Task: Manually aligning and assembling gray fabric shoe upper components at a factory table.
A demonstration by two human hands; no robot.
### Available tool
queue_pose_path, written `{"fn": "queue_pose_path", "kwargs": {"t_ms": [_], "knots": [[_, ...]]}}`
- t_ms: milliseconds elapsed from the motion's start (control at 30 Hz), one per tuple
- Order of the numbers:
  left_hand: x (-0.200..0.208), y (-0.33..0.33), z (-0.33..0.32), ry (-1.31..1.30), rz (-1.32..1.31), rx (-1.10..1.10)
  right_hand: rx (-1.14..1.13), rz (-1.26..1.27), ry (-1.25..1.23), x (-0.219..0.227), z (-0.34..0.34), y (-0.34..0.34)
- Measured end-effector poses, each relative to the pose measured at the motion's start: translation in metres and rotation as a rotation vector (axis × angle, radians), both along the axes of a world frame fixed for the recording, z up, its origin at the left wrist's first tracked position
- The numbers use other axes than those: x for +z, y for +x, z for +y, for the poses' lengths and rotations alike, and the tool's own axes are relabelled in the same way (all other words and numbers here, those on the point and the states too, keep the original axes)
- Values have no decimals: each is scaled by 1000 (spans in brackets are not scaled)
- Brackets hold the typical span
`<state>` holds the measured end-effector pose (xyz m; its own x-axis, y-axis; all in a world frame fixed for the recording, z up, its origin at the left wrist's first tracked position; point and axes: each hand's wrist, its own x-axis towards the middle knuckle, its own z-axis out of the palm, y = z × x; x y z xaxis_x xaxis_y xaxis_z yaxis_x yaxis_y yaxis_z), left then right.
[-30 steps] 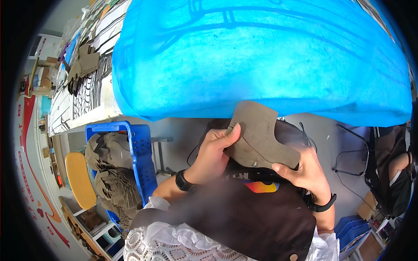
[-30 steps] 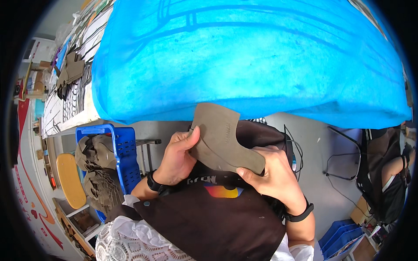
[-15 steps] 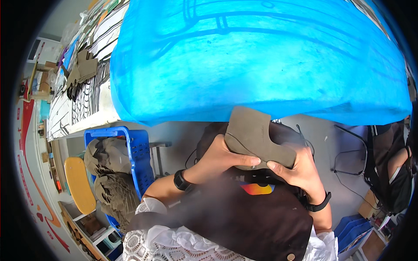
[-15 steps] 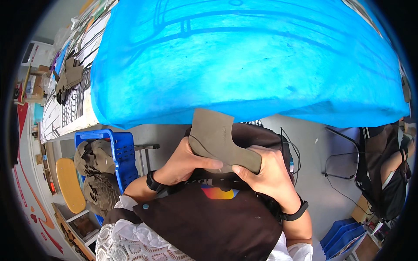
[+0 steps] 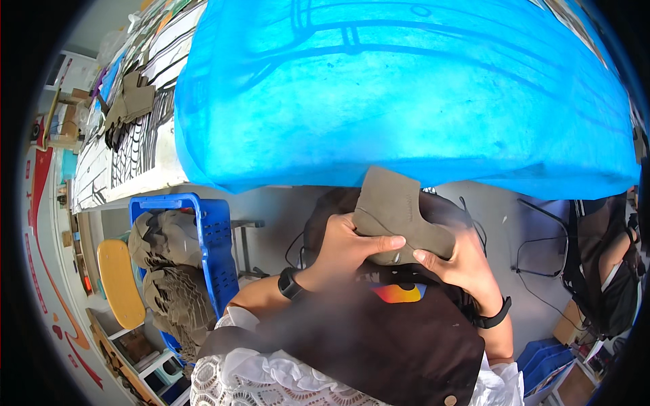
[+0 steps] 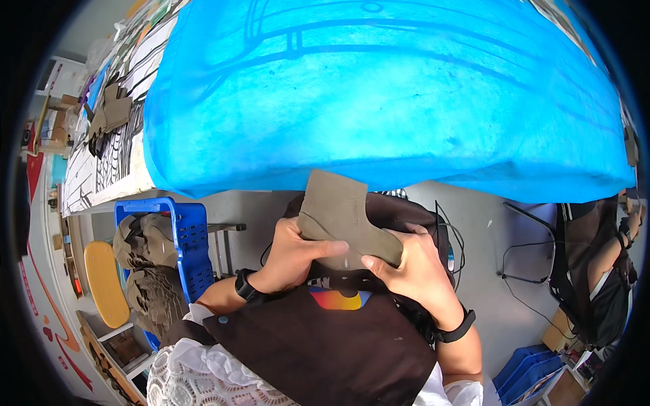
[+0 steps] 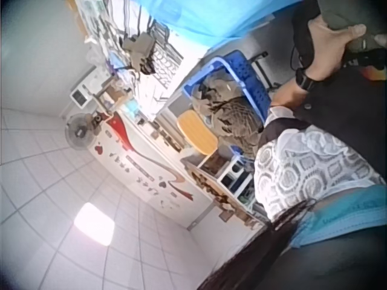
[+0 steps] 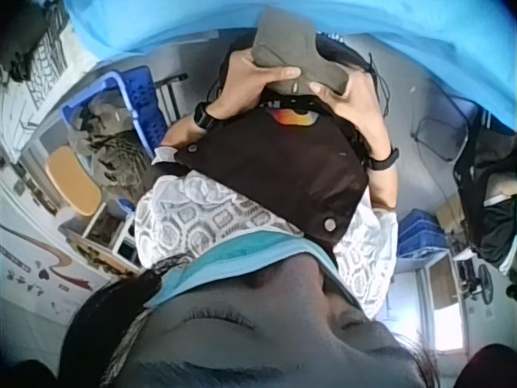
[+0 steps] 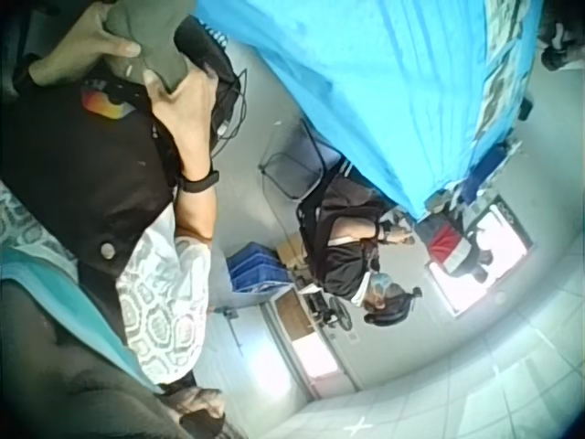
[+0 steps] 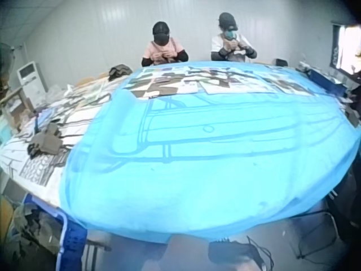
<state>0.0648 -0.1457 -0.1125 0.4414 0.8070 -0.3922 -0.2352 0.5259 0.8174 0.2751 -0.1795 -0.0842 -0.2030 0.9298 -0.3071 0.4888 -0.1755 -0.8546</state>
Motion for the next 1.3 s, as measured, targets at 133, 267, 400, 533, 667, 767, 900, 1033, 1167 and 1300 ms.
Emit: {"fn": "queue_pose_path", "kwargs": {"t_ms": [133, 267, 400, 533, 667, 767, 900, 1033, 1167, 1300], "knots": [[-2, -4, 0, -54, -21, 9, -1, 16, -24, -1, -4, 5], [-2, -4, -3, -97, -85, 48, 25, 11, -42, 0, -6, 10], [0, -6, -2, -99, -99, 71, 25, 28, -23, 1, -7, 9], [-2, -11, 1, -27, -53, 27, 90, -16, -9, -2, -8, 14], [-1, -22, 16, 129, 131, -269, 97, 21, -34, -3, -9, 26], [15, -27, 25, 182, 82, -269, 16, 64, -8, -6, -9, 27], [18, -29, 22, 341, 213, -208, 54, 49, -74, 4, -7, 30], [24, -29, 24, 408, 181, -146, 157, 181, 133, 8, 0, 37], [24, -30, 24, 602, 221, -279, 234, 144, 42, 10, 19, 45], [18, -28, 20, 696, 192, -207, -74, 695, -278, 5, 25, 7]]}}
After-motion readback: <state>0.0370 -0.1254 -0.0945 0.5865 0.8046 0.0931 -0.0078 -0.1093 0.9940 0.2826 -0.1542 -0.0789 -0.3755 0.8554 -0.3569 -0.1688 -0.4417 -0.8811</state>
